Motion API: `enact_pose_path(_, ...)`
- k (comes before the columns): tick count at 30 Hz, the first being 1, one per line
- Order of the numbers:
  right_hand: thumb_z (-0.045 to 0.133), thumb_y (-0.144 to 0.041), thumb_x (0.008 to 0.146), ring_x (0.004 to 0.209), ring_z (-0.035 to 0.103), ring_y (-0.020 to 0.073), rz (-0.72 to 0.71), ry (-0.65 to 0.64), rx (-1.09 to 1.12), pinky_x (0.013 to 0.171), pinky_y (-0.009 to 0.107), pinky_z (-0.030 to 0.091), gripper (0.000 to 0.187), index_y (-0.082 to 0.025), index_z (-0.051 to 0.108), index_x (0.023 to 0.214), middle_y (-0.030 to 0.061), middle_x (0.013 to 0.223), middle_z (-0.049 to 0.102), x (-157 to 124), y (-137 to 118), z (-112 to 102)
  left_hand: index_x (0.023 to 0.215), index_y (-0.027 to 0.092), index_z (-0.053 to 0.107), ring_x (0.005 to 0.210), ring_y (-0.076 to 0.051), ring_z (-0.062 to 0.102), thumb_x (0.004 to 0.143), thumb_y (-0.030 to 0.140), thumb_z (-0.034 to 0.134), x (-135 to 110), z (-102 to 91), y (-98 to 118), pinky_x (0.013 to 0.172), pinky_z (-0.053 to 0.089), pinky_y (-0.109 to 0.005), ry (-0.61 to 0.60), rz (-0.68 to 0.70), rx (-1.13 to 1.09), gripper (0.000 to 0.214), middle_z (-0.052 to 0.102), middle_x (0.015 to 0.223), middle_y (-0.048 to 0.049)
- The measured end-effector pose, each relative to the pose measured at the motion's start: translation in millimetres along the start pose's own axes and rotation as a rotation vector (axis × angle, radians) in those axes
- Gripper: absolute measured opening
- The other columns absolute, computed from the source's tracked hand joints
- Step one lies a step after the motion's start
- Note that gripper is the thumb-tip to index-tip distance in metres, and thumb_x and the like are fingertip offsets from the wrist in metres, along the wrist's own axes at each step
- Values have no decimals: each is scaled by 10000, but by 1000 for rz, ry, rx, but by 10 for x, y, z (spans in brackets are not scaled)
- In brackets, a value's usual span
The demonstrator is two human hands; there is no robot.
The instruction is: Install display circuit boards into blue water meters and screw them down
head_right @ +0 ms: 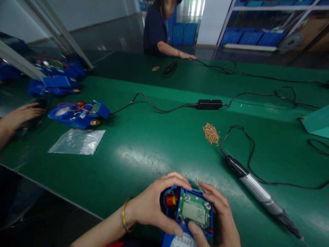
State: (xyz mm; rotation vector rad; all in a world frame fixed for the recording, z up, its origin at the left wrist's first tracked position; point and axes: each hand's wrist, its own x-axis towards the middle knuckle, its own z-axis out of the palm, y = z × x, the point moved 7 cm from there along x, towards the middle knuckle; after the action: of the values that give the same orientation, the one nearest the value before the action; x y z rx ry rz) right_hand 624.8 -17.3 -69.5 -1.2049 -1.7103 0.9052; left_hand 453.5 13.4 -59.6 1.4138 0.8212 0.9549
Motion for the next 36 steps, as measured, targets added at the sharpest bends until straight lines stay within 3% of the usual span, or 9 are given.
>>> enact_pose_path(4,692,-325,863,1281,531,321,21,41,54,1009,455,515,405,-231,536,1225,141,1334,567,-52,78,-25,1144,224,679,1004,-246,642,608,374,880,14,-9,-14,925,479,-388,29,-22,-23,592,698,1111,-75)
enact_pose_path(8,683,-519,838,1189,614,327,-53,-219,53,923,378,578,540,-228,578,1280,130,1288,638,146,148,-157,1105,217,696,963,-244,641,572,362,890,19,-35,-59,886,482,-382,41,-57,-1,586,700,1075,-69)
enact_pose_path(9,665,-547,845,1149,643,309,-80,-310,-4,905,348,586,549,-233,595,1290,111,1263,660,260,170,-198,1100,216,697,957,-243,640,564,360,893,21,-42,-66,884,482,-382,42,-56,-2,588,698,1070,-70)
enact_pose_path(13,532,-364,947,855,730,217,-38,-209,-640,709,262,604,270,-194,732,1013,77,998,747,1043,417,-477,1093,205,699,957,-247,639,545,336,901,18,-39,-85,884,481,-387,34,-55,-8,599,692,1060,-75)
enact_pose_path(14,492,-303,955,814,727,202,-71,-234,-845,695,261,597,273,-186,735,994,71,954,749,1237,468,-440,1094,204,699,960,-249,639,544,332,901,16,-35,-89,884,482,-388,33,-56,-11,600,692,1061,-76)
enact_pose_path(16,470,-179,932,868,716,214,-95,-259,-965,769,289,580,266,-155,732,974,93,978,737,1565,570,-328,1096,201,699,964,-250,641,546,327,901,13,-32,-90,887,484,-391,36,-49,-24,599,694,1066,-78)
enact_pose_path(19,467,-117,911,835,701,231,-128,-337,-1093,686,299,560,254,-138,715,960,118,983,712,1827,694,-126,1089,198,701,958,-245,646,554,335,898,10,-38,-85,891,486,-389,42,-25,-42,585,701,1065,-78)
enact_pose_path(28,412,61,829,837,666,255,-258,-563,-1309,706,307,535,290,-63,666,896,182,900,666,1812,762,104,1127,214,690,1011,-239,639,593,381,888,17,-23,-86,940,475,-377,-8,-26,-33,593,690,1111,-68)
enact_pose_path(36,443,18,796,809,645,281,-347,-573,-1269,637,329,519,208,-112,606,797,173,827,650,1760,586,100,1112,218,683,1088,-249,625,583,368,892,21,-20,-75,1002,461,-388,11,23,-30,588,664,1158,-73)
